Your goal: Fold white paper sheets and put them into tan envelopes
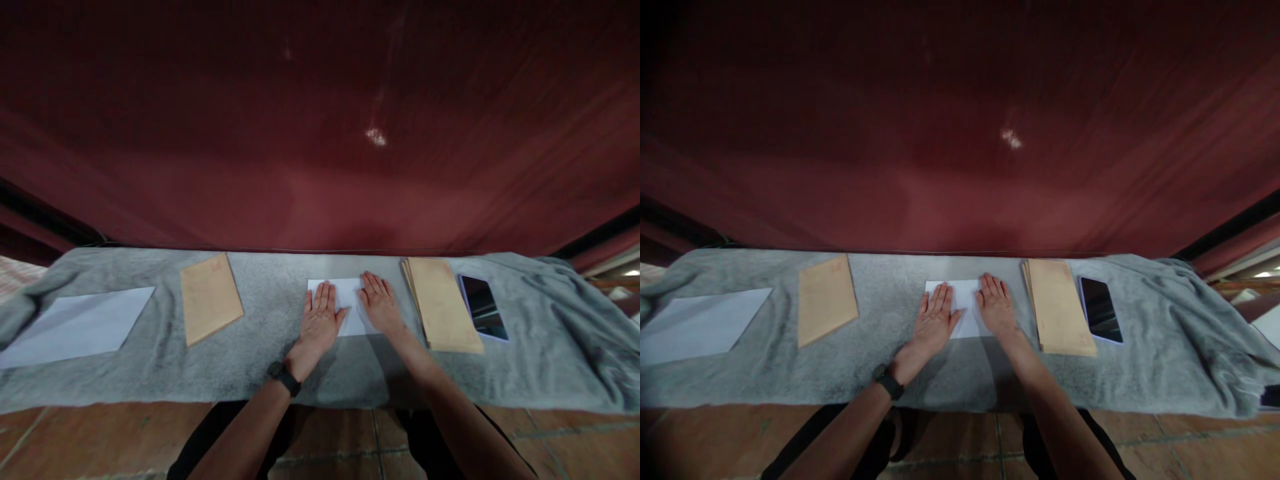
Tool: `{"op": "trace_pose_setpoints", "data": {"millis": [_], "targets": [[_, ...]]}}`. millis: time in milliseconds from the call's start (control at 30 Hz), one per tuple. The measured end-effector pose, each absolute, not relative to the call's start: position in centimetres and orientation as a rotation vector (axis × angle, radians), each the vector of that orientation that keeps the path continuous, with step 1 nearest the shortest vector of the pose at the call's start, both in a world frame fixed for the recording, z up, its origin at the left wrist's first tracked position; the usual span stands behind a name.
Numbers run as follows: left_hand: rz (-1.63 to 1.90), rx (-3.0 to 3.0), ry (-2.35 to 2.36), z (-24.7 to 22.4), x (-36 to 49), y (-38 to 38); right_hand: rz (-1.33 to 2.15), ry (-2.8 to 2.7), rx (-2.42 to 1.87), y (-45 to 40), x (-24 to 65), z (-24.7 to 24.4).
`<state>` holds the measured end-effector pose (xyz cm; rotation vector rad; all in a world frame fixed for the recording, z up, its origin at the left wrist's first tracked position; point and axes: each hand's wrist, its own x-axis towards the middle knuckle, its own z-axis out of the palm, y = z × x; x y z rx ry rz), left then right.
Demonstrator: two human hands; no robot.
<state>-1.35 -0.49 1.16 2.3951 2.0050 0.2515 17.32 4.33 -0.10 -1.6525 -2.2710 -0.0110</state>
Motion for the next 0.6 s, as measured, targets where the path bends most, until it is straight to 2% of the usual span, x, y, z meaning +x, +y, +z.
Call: {"op": "trace_pose_setpoints", "data": {"millis": [100, 300, 467, 600], "targets": [[0.223, 2.425, 1.971, 1.5, -1.6, -1.8, 0.016, -2.242, -1.635, 5.5, 18.2, 0.7], [0.271, 2.583, 1.589, 2.4, -1.7, -4.2, 0.056, -2.279, -1.642, 6.6, 18.4, 2.3], [0.243, 2.557, 1.532, 3.1, -2.9, -3.5, 0.096, -2.239, -1.768, 7.0, 18.1, 3.2], [0.2, 2.544, 1.543, 3.4, -4.2, -3.1, 0.32, -2.189, -1.84, 7.1, 19.0, 3.8]]}}
